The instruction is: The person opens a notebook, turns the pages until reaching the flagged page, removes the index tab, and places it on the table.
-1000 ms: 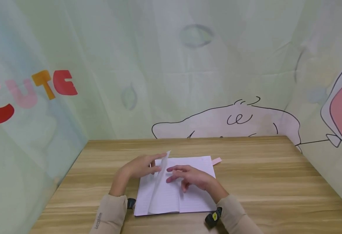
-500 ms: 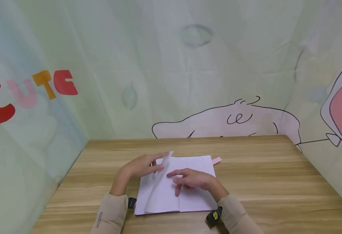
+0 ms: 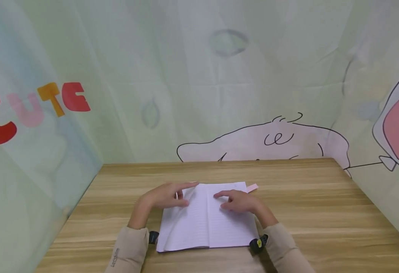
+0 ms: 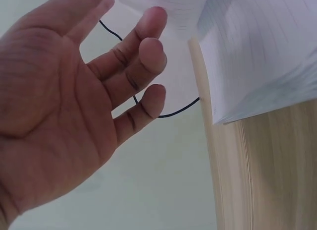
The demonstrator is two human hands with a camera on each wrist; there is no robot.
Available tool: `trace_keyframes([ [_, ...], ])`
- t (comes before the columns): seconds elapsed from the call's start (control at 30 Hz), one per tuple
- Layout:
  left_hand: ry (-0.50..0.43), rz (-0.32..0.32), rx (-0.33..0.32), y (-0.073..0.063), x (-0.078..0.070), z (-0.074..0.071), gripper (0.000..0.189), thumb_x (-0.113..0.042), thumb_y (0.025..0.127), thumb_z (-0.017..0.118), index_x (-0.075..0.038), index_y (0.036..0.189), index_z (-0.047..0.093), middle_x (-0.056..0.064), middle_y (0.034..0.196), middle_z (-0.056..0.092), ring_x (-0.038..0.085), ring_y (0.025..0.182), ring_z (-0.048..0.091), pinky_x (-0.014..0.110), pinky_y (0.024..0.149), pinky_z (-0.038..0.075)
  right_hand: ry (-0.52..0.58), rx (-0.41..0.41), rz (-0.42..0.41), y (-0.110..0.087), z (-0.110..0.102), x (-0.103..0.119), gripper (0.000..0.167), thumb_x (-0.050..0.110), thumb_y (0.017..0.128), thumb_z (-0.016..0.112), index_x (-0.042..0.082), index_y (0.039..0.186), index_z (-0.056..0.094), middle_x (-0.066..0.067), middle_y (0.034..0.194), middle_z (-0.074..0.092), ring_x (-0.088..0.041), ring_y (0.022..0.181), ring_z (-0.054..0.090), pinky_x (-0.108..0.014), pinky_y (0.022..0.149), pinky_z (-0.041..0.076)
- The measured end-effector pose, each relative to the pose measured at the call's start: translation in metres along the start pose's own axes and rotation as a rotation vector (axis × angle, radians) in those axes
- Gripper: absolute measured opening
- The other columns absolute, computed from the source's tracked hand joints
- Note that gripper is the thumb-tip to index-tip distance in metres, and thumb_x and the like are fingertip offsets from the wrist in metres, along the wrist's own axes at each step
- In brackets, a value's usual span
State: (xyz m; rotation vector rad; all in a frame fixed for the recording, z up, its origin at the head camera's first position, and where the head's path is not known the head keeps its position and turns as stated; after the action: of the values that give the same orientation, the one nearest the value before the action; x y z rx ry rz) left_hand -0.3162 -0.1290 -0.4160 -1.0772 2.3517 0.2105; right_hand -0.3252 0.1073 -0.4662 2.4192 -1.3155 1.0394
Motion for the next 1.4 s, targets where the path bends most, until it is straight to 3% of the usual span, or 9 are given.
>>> trace_keyframes([
  [0.17, 0.021, -0.037, 0.03, -0.001, 0.001, 0.001, 0.067, -0.02, 0.095, 0.07, -0.015, 0.155, 0.04, -0.002, 0.088, 0.062, 0.013, 0.078, 0.056, 0.03, 0.067, 0.048, -0.082, -0.103, 0.087, -0.01, -0.019, -0.017, 0.047, 0.013, 0.094, 0.066, 0.011, 0.14, 0.057, -0.021, 0.138, 0.057, -0.03, 0.115, 0.056, -0.05, 0.1, 0.043],
  [0.33, 0.056, -0.106, 0.036, -0.004, 0.004, 0.002, 0.07, -0.013, 0.093, 0.07, -0.015, 0.155, 0.038, -0.001, 0.082, 0.058, 0.013, 0.072, 0.051, 0.03, 0.065, 0.044, -0.06, -0.194, 0.21, -0.016, -0.032, -0.039, 0.058, 0.01, 0.093, 0.068, 0.007, 0.147, 0.049, -0.024, 0.147, 0.048, -0.043, 0.136, 0.043, -0.057, 0.11, 0.033],
  [0.5, 0.079, -0.158, 0.042, -0.007, 0.008, 0.003, 0.072, -0.006, 0.091, 0.069, -0.018, 0.155, 0.039, 0.008, 0.083, 0.059, 0.017, 0.07, 0.048, 0.033, 0.066, 0.042, -0.015, -0.212, 0.267, -0.02, -0.036, -0.054, 0.062, 0.013, 0.093, 0.07, 0.006, 0.15, 0.045, -0.024, 0.15, 0.044, -0.044, 0.139, 0.038, -0.058, 0.111, 0.03],
  [0.6, 0.107, -0.18, 0.047, -0.009, 0.012, 0.004, 0.072, -0.004, 0.091, 0.07, -0.018, 0.155, 0.04, 0.019, 0.118, 0.065, 0.026, 0.093, 0.062, 0.04, 0.084, 0.049, -0.007, -0.219, 0.257, -0.02, -0.037, -0.057, 0.061, 0.014, 0.092, 0.071, 0.007, 0.148, 0.047, -0.025, 0.147, 0.047, -0.044, 0.135, 0.043, -0.059, 0.11, 0.032],
  [0.7, 0.126, -0.201, 0.053, -0.011, 0.014, 0.005, 0.07, -0.004, 0.09, 0.07, -0.016, 0.153, 0.043, 0.019, 0.145, 0.051, 0.034, 0.12, 0.057, 0.048, 0.101, 0.044, 0.002, -0.233, 0.252, -0.019, -0.039, -0.058, 0.06, 0.012, 0.091, 0.073, 0.009, 0.146, 0.049, -0.025, 0.139, 0.054, -0.042, 0.126, 0.052, -0.06, 0.106, 0.036],
  [0.93, 0.109, -0.243, 0.086, -0.013, 0.016, 0.004, 0.065, -0.005, 0.091, 0.07, -0.015, 0.15, 0.047, 0.017, 0.148, 0.049, 0.035, 0.136, 0.045, 0.051, 0.109, 0.037, -0.034, -0.288, 0.256, -0.02, -0.045, -0.055, 0.057, 0.008, 0.087, 0.076, 0.017, 0.14, 0.054, -0.018, 0.113, 0.066, -0.03, 0.097, 0.059, -0.055, 0.095, 0.044],
  [1.17, 0.103, -0.246, 0.09, -0.013, 0.018, 0.005, 0.06, -0.005, 0.091, 0.07, -0.012, 0.148, 0.05, 0.015, 0.15, 0.048, 0.035, 0.14, 0.041, 0.051, 0.113, 0.032, -0.04, -0.342, 0.212, -0.02, -0.054, -0.053, 0.031, 0.009, 0.09, 0.071, 0.009, 0.119, 0.062, -0.007, 0.075, 0.054, -0.02, 0.064, 0.05, -0.034, 0.059, 0.041],
  [1.27, 0.107, -0.253, 0.091, -0.014, 0.018, 0.005, 0.059, -0.002, 0.09, 0.07, -0.013, 0.145, 0.054, 0.016, 0.148, 0.05, 0.036, 0.139, 0.042, 0.051, 0.112, 0.033, -0.025, -0.351, 0.178, -0.019, -0.056, -0.052, 0.015, 0.011, 0.091, 0.072, 0.007, 0.1, 0.062, -0.004, 0.073, 0.052, -0.019, 0.063, 0.049, -0.031, 0.057, 0.04],
  [1.4, 0.115, -0.3, 0.11, -0.016, 0.019, 0.006, 0.059, 0.0, 0.087, 0.072, -0.018, 0.141, 0.059, 0.017, 0.145, 0.053, 0.036, 0.135, 0.046, 0.052, 0.109, 0.036, 0.011, -0.279, 0.136, -0.019, -0.054, -0.049, 0.018, 0.015, 0.09, 0.076, 0.006, 0.086, 0.061, -0.002, 0.075, 0.055, -0.018, 0.069, 0.05, -0.032, 0.062, 0.042],
])
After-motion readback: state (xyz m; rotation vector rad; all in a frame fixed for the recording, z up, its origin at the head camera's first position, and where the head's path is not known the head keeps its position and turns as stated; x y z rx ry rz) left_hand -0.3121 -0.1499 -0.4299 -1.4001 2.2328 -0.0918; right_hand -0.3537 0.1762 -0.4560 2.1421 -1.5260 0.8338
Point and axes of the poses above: each hand's wrist, its own y-axis towards the middle knuckle, its own z-axis out of the palm, x = y × z, the point moved 5 cm from there along y, towards the middle knuckle
